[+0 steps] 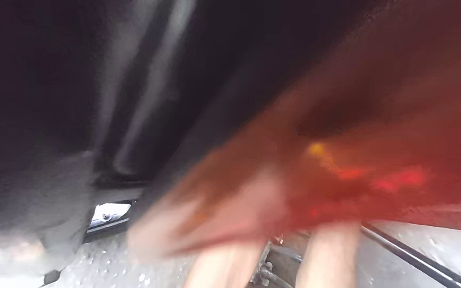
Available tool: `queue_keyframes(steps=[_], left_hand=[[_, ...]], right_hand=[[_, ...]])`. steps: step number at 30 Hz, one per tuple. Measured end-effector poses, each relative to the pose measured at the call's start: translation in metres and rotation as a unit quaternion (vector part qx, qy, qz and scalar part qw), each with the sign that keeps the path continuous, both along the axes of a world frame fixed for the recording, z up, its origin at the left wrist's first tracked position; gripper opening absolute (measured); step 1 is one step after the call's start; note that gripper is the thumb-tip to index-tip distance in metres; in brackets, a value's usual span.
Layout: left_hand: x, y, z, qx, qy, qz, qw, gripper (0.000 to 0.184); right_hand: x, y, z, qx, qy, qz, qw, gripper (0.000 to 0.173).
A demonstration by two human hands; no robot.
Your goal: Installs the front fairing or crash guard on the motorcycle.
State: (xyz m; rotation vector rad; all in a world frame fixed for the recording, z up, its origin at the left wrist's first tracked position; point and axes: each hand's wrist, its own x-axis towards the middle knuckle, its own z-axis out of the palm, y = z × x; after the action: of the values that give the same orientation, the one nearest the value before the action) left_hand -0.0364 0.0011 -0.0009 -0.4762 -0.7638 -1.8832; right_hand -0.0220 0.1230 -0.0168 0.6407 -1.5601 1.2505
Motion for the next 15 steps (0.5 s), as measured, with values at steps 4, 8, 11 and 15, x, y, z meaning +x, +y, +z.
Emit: queue_keyframes(steps=[4,8,11,15], left_hand=[[-0.003,-0.002,0.006,0.014,0.016,0.012,1.000,0.025],[-0.003,-0.007,0.013,-0.011,0.043,0.026,0.999,0.020],[0.006,-0.006,0.017,-0.026,0.032,0.038,0.998,0.019],[0.015,-0.005,0.023,-0.019,0.034,0.029,0.999,0.021]], right_hand=[[-0.002,0.001,0.002,0.004,0.011,0.001,1.000,0.031],[0.007,-0.002,0.013,0.012,0.076,0.038,0.996,0.027],[0.078,-0.007,0.052,0.028,0.006,0.116,0.993,0.018],[0.091,-0.011,0.054,-0.016,-0.002,0.209,0.978,0.021]])
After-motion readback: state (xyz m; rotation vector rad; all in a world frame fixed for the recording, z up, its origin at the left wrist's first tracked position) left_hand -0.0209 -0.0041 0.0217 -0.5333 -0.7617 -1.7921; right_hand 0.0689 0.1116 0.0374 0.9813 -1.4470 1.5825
